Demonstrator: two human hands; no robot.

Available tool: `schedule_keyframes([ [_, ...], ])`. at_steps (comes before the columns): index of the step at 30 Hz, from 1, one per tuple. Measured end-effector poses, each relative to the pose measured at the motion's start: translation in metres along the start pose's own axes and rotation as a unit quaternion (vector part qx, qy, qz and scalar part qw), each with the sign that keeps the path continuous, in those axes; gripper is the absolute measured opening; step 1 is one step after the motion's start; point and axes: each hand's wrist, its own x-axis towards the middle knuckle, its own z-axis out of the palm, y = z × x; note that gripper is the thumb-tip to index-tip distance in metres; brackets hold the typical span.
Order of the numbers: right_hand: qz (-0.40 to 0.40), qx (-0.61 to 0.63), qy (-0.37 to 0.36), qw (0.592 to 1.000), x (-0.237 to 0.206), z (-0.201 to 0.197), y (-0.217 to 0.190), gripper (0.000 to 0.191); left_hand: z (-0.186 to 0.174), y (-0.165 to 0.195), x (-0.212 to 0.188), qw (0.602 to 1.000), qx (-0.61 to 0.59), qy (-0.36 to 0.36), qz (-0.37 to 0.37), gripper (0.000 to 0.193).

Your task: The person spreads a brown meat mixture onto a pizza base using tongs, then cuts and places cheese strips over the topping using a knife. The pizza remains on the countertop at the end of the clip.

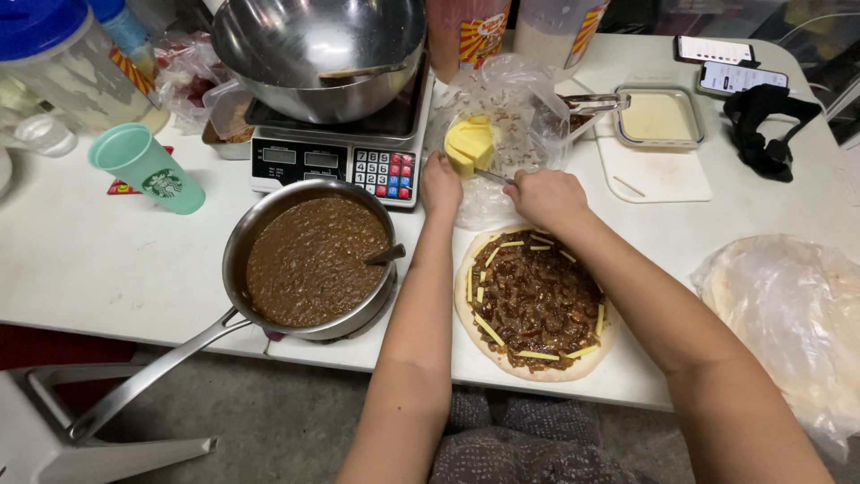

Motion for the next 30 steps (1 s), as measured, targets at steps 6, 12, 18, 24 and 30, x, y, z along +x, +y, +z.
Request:
schedule_keyframes([
  [6,-0.005,-0.015,0.003,1.000,-0.003,-0.003,0.014,0.040,0.003,0.005,0.007,0.998,0.014,-0.015,-0.055,0.048],
  [12,0.006,-0.037,-0.010,0.999,-0.008,-0.006,0.027,0.040,0.018,0.018,0.014,0.981,-0.111,0.008,-0.158,0.061],
  [18,0.005,-0.037,0.002,0.999,-0.010,-0.005,0.037,0.041,0.003,0.034,0.013,0.929,-0.261,-0.032,-0.260,0.043],
  [24,0.015,-0.024,-0.009,1.000,-0.012,-0.003,0.043,0.041,0.003,0.022,0.023,0.919,-0.298,-0.075,-0.247,0.040],
  [30,0.013,-0.023,0.003,1.000,-0.015,-0.005,0.050,0.040,0.025,0.011,0.034,0.959,-0.272,0.041,-0.068,0.047],
])
